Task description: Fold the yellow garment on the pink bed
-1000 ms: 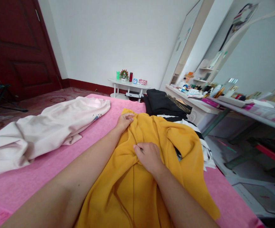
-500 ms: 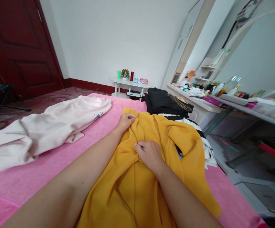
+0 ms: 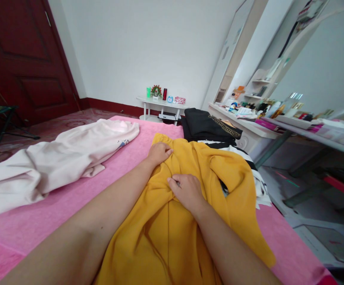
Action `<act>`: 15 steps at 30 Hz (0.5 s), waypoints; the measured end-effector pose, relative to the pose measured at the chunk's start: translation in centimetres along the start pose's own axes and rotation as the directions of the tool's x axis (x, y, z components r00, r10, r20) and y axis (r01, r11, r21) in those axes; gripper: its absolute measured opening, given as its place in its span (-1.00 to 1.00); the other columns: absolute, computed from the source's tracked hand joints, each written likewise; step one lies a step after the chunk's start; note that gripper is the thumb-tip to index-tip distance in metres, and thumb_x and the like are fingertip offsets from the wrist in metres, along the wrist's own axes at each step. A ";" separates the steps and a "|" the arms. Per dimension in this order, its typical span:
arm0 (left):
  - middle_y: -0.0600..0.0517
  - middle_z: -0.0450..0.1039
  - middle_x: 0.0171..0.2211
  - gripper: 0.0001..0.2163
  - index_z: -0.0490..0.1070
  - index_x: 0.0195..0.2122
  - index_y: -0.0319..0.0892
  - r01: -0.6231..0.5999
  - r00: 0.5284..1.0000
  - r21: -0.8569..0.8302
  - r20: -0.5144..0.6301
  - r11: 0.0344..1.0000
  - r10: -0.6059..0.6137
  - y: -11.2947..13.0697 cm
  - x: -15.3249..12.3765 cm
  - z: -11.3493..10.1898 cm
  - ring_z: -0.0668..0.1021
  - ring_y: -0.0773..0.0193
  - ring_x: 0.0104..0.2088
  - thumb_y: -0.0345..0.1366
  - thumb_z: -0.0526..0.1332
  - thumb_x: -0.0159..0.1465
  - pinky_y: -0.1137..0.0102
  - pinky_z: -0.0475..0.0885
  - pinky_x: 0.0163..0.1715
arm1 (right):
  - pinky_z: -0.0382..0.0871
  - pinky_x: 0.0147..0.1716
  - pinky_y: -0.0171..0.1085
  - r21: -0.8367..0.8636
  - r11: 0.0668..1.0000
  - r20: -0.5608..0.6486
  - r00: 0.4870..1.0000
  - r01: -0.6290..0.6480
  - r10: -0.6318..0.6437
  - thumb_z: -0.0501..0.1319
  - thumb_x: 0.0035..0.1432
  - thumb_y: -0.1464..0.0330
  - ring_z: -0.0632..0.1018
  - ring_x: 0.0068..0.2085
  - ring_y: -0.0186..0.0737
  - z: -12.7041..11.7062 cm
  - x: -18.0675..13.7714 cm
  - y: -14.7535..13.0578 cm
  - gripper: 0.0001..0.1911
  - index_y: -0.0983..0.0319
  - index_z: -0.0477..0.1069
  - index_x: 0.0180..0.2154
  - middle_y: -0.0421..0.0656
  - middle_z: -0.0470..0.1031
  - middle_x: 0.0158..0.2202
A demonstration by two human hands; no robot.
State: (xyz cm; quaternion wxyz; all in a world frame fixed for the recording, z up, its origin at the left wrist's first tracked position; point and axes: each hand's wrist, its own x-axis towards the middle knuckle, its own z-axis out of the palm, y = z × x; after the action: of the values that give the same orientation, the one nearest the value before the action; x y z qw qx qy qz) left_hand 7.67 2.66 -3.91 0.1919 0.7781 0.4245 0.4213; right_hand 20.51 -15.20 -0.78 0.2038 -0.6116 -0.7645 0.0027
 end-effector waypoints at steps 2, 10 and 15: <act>-0.06 0.56 -0.22 -0.91 0.54 -0.41 -0.11 0.043 0.998 0.002 0.049 0.999 -0.043 -0.4 0.1 0.3 0.50 0.07 -0.06 -0.30 0.23 0.12 0.27 0.26 0.05 | -0.09 -0.51 -0.30 0.004 1.000 -0.001 1.000 0.005 -0.005 0.08 0.21 0.23 0.33 -0.53 -0.34 0.0 0.0 0.0 -0.63 0.19 0.43 -0.57 -0.23 0.44 -0.59; -0.13 0.33 0.14 -0.73 0.48 -0.16 -0.20 0.121 0.971 -0.003 0.209 0.993 -0.118 0.3 -1.0 -0.2 0.25 0.07 0.22 -0.27 0.22 0.11 0.19 -0.02 0.24 | -0.03 -0.49 -0.34 0.028 1.000 0.014 1.000 -0.004 0.004 0.07 0.21 0.21 0.35 -0.50 -0.35 0.1 0.0 0.2 -0.63 0.20 0.44 -0.55 -0.24 0.44 -0.57; -0.13 0.32 0.14 -0.63 0.47 -0.07 -0.20 0.098 0.944 -0.059 0.323 0.993 -0.074 1.9 -5.3 -3.5 0.29 0.12 0.20 -0.31 0.26 0.05 0.29 0.05 0.23 | -0.02 -0.50 -0.37 0.094 0.995 0.048 0.999 -0.014 0.009 0.05 0.21 0.18 0.34 -0.51 -0.37 -0.1 -0.1 0.0 -0.60 0.22 0.39 -0.58 -0.28 0.36 -0.61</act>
State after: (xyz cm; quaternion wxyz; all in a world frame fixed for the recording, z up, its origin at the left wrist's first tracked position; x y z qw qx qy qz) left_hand 4.19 -2.99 -3.30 0.3053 0.8092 0.4052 0.2963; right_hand 20.54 -15.35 -0.76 0.2143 -0.6055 -0.7645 0.0545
